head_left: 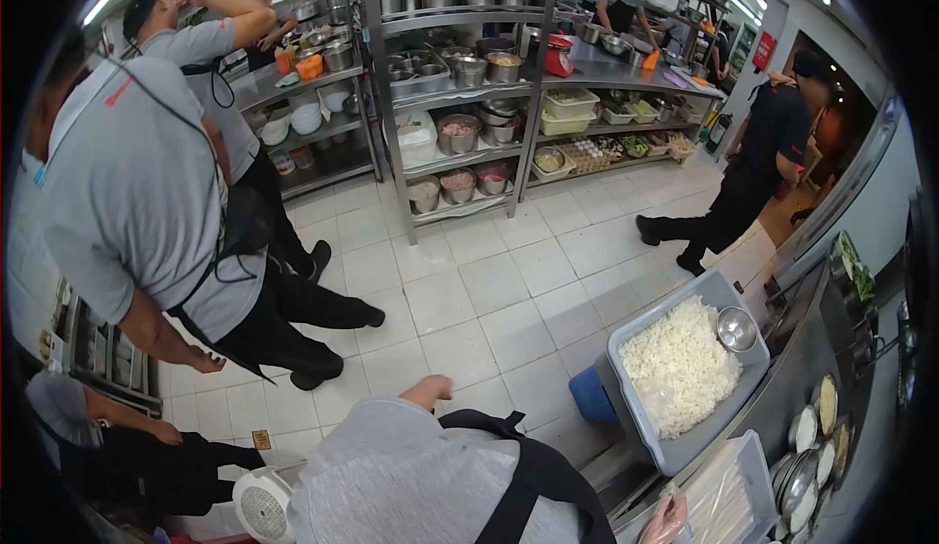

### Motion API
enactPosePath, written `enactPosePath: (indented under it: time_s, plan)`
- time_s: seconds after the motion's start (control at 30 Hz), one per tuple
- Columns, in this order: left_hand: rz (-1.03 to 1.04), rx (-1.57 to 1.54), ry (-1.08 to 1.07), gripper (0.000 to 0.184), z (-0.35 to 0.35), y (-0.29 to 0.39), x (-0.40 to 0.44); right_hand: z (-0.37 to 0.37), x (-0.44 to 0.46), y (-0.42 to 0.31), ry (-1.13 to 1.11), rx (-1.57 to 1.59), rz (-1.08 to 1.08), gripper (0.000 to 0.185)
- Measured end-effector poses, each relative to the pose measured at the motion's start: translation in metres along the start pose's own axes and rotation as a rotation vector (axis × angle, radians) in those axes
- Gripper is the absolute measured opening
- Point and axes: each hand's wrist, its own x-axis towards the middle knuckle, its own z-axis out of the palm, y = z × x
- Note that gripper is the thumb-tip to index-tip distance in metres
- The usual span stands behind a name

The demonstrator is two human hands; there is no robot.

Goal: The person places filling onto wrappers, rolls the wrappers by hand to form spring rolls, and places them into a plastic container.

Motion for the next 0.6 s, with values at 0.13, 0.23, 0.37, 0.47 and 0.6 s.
enactPosePath:
  time_s: [0.13, 0.23, 0.37, 0.47, 0.6]
  plan:
    - [0.398, -0.011, 0.203, 0.037, -0.046, 0.083, 0.039, -0.011, -0.012, -0.002, 0.018, -0.061, 0.013, 0.036]
    - [0.459, -0.047, 0.165, 0.040, -0.081, 0.143, 0.039, -0.011, -0.014, 0.011, 0.030, -0.028, 0.043, 0.038]
    - [0.543, -0.108, 0.162, 0.042, -0.094, 0.175, 0.021, -0.012, -0.017, 0.020, 0.068, -0.029, 0.067, 0.038]
    - [0.514, -0.157, 0.148, 0.042, -0.088, 0.152, 0.021, -0.025, -0.019, 0.021, 0.107, -0.155, 0.091, 0.039]
    - [0.175, -0.007, 0.123, 0.026, -0.057, 0.071, 0.033, -0.050, -0.028, 0.038, 0.221, -0.237, 0.073, 0.038]
